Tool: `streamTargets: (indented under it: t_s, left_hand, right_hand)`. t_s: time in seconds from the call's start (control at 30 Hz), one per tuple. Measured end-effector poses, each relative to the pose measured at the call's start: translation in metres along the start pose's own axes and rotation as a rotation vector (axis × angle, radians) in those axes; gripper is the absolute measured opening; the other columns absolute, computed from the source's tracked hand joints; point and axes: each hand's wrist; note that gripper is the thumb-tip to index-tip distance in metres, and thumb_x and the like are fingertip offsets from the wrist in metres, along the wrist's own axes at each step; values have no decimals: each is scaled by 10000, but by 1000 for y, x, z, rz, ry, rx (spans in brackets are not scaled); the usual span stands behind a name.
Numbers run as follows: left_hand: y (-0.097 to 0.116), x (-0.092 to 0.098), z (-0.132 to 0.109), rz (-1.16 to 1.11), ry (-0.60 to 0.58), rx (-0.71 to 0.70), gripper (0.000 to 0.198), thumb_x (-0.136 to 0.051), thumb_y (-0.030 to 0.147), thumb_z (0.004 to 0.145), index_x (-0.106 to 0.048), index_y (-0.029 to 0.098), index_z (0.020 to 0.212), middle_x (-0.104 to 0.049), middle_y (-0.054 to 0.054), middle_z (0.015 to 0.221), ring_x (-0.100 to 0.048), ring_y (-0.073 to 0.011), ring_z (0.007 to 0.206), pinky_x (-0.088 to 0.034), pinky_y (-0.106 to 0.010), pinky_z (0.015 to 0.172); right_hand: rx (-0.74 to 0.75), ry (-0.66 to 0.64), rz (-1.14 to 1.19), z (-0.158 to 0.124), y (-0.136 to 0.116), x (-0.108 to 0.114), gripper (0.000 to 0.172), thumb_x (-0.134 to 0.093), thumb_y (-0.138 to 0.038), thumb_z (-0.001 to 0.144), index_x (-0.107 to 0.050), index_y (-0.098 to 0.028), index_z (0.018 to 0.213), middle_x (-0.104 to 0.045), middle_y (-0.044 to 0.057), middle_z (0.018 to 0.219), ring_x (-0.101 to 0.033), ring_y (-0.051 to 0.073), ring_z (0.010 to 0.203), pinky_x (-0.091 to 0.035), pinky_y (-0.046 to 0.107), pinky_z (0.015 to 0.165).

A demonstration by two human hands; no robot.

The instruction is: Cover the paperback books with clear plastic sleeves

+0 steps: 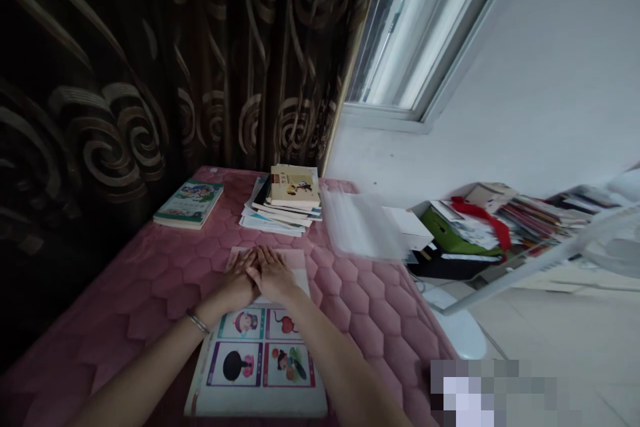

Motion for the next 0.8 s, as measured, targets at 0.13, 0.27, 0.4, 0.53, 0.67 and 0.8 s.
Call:
streamTargets:
  t_s: [0.13, 0.27, 0.4, 0.53, 0.67, 0.8]
  left_hand:
    - [3, 6, 1, 7, -13, 36, 667, -350, 465, 914, -292, 109, 1474, -256, -135, 1553, -201, -256, 1444, -78, -467, 1182]
    - [-2, 12, 3, 66, -22, 189, 787, -365, 577, 878, -285, 66, 1470, -220, -170, 1554, -185, -311, 1443, -48, -526, 1169]
    - [-11, 18, 1, 96, -42, 236, 744, -331, 557, 896, -289, 85, 1471, -215, -157, 1555, -199, -323, 1437, 0, -594, 1144]
    - [-12, 19, -2, 90, -52, 247, 768, -323, 583, 890, -273, 89, 1477, -204, -138, 1561, -176, -317, 1444, 8, -605, 1142]
    - [-9, 21, -1, 82, -54, 259, 763, -299, 588, 892, -271, 102, 1479, -198, -132, 1562, -172, -296, 1448, 32, -602, 1140]
    - [-10, 23, -5, 77, -72, 268, 725, -282, 545, 905, -255, 111, 1485, -160, -121, 1573, -147, -276, 1456, 22, -589, 1142]
  right_hand:
    - [-181, 87, -118, -11, 19, -7, 685, -233, -482, 977, -260, -5, 1468, -200, 178, 1547, -160, 252, 1446, -134, 408, 1176]
    - [-334, 93, -179, -25, 35, -5, 685, -224, -473, 976, -247, 0, 1471, -164, 178, 1555, -158, 260, 1447, -134, 429, 1170]
    - [-373, 101, -190, -25, 36, -2, 663, -209, -475, 974, -267, -47, 1477, -194, 168, 1552, -178, 258, 1443, -126, 481, 1160]
    - [-459, 119, -178, -22, 37, 0, 705, -226, -505, 961, -256, -22, 1474, -214, 180, 1547, -196, 263, 1437, -137, 488, 1153]
    - [-448, 88, -156, -24, 39, 5, 704, -239, -498, 955, -234, -29, 1481, -206, 158, 1554, -180, 246, 1442, -125, 500, 1154]
    - [-468, 60, -168, -25, 37, 7, 712, -247, -498, 952, -214, -30, 1487, -187, 154, 1561, -157, 247, 1447, -99, 491, 1158]
Point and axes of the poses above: each hand's wrist, its own z-axis towards the middle knuckle, its own x-axis out of the back of the hand, y = z × x
